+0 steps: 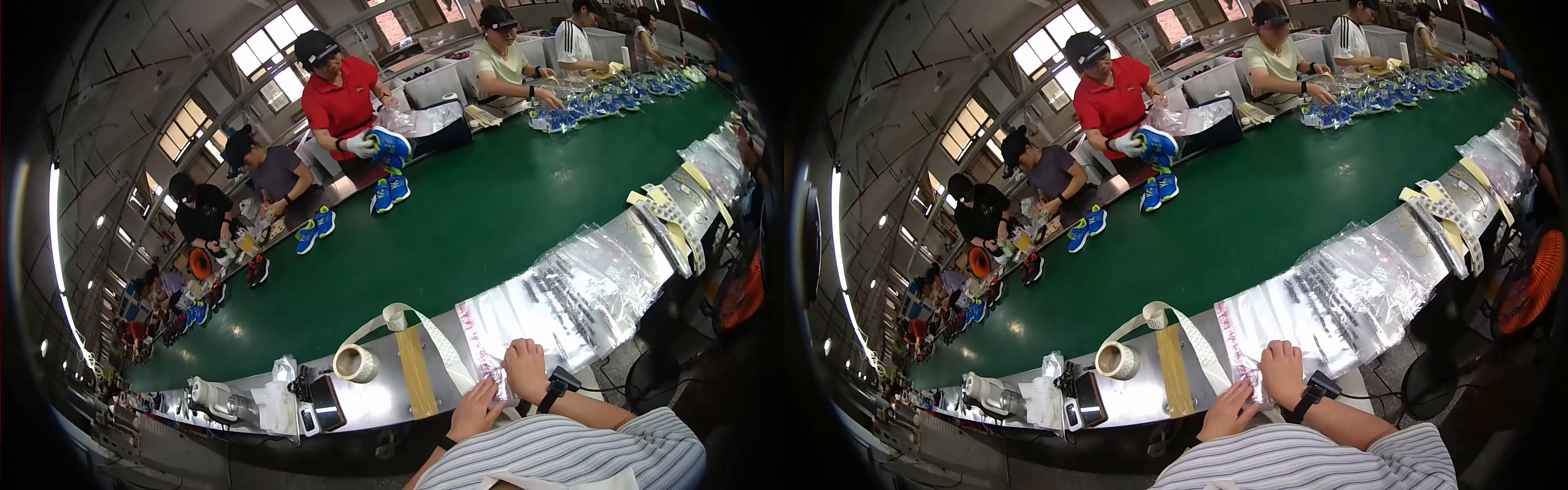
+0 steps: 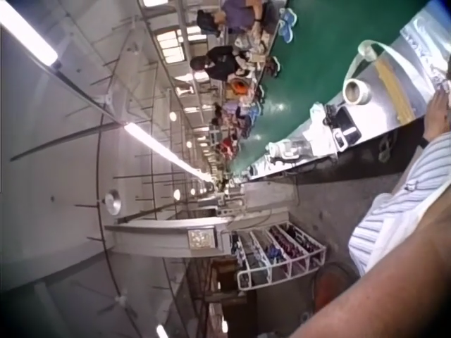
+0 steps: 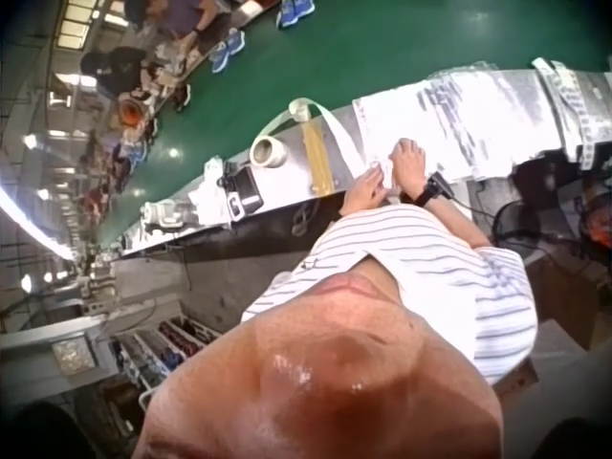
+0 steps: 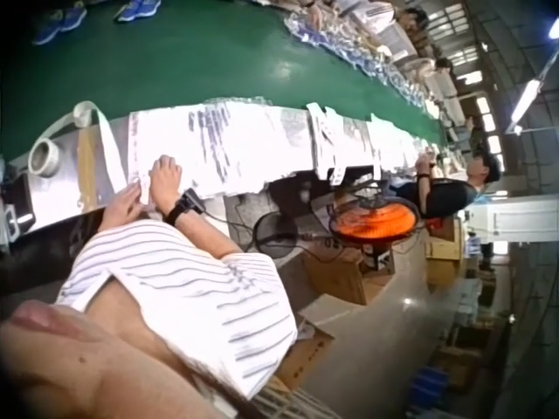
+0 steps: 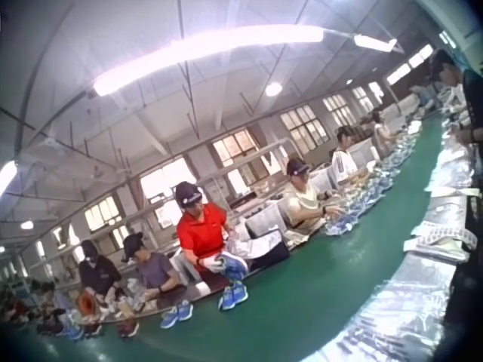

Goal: Peeling labels from a roll and sticking them onto plastic packaging bags.

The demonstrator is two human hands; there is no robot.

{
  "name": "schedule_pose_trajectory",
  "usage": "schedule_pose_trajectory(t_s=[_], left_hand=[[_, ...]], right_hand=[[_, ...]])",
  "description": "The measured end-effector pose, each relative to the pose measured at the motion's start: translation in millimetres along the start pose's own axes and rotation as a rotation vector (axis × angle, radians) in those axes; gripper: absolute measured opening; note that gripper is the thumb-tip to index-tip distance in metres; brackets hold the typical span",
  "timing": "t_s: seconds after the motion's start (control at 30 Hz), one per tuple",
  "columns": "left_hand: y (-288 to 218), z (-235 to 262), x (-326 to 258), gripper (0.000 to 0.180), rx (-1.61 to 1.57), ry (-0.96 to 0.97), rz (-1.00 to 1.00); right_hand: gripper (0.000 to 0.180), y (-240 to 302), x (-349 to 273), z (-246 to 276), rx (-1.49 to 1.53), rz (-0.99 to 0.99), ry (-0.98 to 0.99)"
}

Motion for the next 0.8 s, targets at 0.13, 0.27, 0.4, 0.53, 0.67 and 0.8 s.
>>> schedule_pose_trajectory(t_s=[0.13, 0.27, 0.4, 0.53, 0.67, 0.8], left_hand=[[-2.5, 2.4, -1.0, 0.048, 0.016, -0.016, -0.003], [-12.0, 12.2, -1.7, 0.046, -0.003, -0.015, 0.113], [-2.9, 12.9, -0.7, 0.044, -0.002, -0.028, 0.054], [-10.1, 11.0, -1.7, 0.043, 0.046, 0.022, 0.030], [-17.3, 8.0, -8.1, 0.044, 0.163, -0.028, -0.062], [-16.4, 6.5, -15.1, 0.045, 0.140, -0.036, -0.053]], right_hand=[[0.021, -10.4, 7.1, -0.4, 0.144, -0.041, 0.029], [0.017, -40.7, 9.5, -1.4, 0.552, -0.400, 0.133], [0.030, -17.0, 11.7, 20.9, 0.273, -0.051, 0.038], [0.034, 2.9, 2.6, 23.5, 0.109, -0.018, -0.008], [0.025, -4.0, -2.5, 7.2, 0.017, -0.012, -0.026], [0.023, -12.5, -2.4, 9.5, 0.060, -0.104, -0.033]])
Point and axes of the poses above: each hand's wrist, its own x-axis towards the middle knuckle, its own z-axis out of the back of the hand, y = z × x, the point moved 5 cm from there along x, towards the middle knuckle, and after that the axes turned 13 degrees about -x, right-handed, at the moved point
